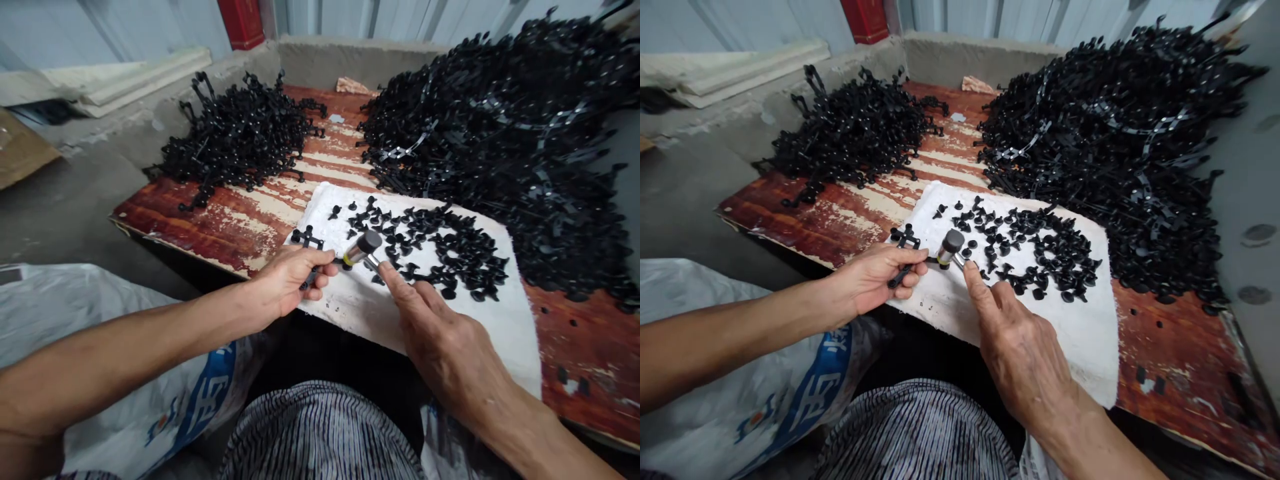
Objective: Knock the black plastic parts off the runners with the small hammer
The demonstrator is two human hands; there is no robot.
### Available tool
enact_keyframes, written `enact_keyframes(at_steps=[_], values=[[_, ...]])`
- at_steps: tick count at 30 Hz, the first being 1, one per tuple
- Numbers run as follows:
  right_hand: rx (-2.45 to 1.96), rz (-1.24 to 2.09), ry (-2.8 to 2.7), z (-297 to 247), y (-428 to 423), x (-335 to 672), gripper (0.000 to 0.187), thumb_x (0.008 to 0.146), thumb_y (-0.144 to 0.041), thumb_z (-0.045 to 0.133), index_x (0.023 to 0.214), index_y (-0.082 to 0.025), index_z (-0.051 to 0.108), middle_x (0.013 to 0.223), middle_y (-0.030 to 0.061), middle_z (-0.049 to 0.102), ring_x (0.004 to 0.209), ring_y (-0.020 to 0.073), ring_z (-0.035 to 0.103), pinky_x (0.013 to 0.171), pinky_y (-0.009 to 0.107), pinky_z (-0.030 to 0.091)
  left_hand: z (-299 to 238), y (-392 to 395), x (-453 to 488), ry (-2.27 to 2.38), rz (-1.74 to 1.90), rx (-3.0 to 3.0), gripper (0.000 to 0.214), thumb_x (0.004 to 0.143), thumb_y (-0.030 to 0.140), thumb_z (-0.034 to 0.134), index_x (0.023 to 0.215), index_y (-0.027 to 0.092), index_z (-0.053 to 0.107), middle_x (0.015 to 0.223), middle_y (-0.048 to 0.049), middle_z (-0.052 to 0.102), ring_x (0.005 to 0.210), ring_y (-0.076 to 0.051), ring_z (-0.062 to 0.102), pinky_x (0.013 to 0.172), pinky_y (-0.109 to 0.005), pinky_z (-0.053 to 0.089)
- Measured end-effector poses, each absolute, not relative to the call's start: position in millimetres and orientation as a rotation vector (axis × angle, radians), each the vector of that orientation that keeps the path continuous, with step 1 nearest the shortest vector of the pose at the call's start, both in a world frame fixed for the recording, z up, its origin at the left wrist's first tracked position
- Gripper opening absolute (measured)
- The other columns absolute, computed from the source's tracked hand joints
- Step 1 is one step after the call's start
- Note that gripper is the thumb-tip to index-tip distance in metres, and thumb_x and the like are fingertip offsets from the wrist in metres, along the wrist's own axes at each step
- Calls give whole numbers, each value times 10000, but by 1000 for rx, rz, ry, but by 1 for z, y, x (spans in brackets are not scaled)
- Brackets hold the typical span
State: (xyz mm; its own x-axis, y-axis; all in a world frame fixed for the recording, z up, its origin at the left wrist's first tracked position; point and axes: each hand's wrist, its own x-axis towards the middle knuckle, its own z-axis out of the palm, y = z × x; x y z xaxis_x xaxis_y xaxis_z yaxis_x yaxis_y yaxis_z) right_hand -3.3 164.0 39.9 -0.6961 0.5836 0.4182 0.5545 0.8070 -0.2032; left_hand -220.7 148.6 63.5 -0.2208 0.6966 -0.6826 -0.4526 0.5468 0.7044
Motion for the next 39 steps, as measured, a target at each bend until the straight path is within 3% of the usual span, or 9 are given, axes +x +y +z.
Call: enact_keyframes(at_steps=[8, 13, 17, 20, 23, 26, 28, 32, 39], values=[[-759, -137, -2634, 38, 168, -10, 608, 907, -46, 344, 1492, -193, 272, 759, -1, 532, 441, 135, 513, 363, 249, 379, 77, 122, -240, 1654, 917, 546, 144, 875, 205, 490, 745, 156, 529, 773, -52, 649, 649, -153, 642, 605, -301, 498], [-743, -102, -2621, 36, 168, -8, 671, 897, -30, 352, 1527, -218, 223, 786, 4, 539, 424, 128, 500, 362, 248, 381, 85, 114, -263, 2076, 689, 1857, 237, 838, 278, 557, 1039, 156, 589, 1039, -113, 630, 958, -260, 587, 863, -445, 443], [-750, -130, -2581, 33, 168, -9, 710, 897, -29, 363, 1550, -248, 189, 766, -8, 531, 395, 120, 475, 340, 237, 358, 83, 140, -267, 1653, 253, 2541, 202, 889, 275, 532, 1035, 174, 627, 1172, -123, 613, 1144, -284, 492, 990, -468, 333], [-773, -92, -2582, 31, 167, -10, 687, 894, -36, 363, 1540, -236, 242, 778, -2, 559, 390, 117, 483, 340, 233, 376, 84, 158, -263, 1514, 111, 2394, 113, 886, 236, 564, 880, 186, 665, 884, -59, 654, 912, -218, 563, 896, -374, 374], [-788, 121, -2544, 32, 169, -9, 573, 904, -58, 388, 1460, -195, 415, 834, 37, 637, 502, 138, 601, 432, 239, 494, 93, 168, -260, 1507, 228, 2133, 194, 805, 146, 659, 620, 186, 621, 583, 15, 542, 592, -123, 479, 632, -236, 347], [-815, 391, -2309, 36, 168, -3, 447, 928, -106, 453, 1357, -193, 544, 1018, 96, 705, 790, 176, 708, 708, 307, 595, 102, 173, -257, 1496, 303, 1820, 309, 756, 84, 697, 504, 171, 540, 472, 31, 489, 442, -72, 388, 463, -200, 239], [-936, 516, -2106, 39, 166, 4, 402, 935, -168, 510, 1327, -214, 582, 976, 77, 712, 822, 177, 707, 780, 331, 590, 104, 174, -256, 1533, 419, 1572, 306, 783, 110, 686, 522, 168, 536, 495, 2, 565, 405, -64, 425, 410, -184, 223], [-1177, 766, -1801, 37, 162, 17, 394, 923, -297, 580, 1313, -246, 612, 738, 4, 627, 612, 147, 650, 572, 269, 559, 93, 177, -249, 1611, 710, 1128, 291, 836, 210, 671, 586, 167, 529, 565, -42, 652, 354, -73, 470, 342, -174, 268], [-1209, 840, -1703, 26, 161, 22, 382, 914, -336, 590, 1288, -270, 632, 739, 9, 620, 594, 142, 629, 464, 239, 490, 79, 186, -238, 1568, 805, 692, 299, 807, 145, 706, 589, 149, 502, 588, -46, 665, 376, -88, 515, 333, -201, 399]])
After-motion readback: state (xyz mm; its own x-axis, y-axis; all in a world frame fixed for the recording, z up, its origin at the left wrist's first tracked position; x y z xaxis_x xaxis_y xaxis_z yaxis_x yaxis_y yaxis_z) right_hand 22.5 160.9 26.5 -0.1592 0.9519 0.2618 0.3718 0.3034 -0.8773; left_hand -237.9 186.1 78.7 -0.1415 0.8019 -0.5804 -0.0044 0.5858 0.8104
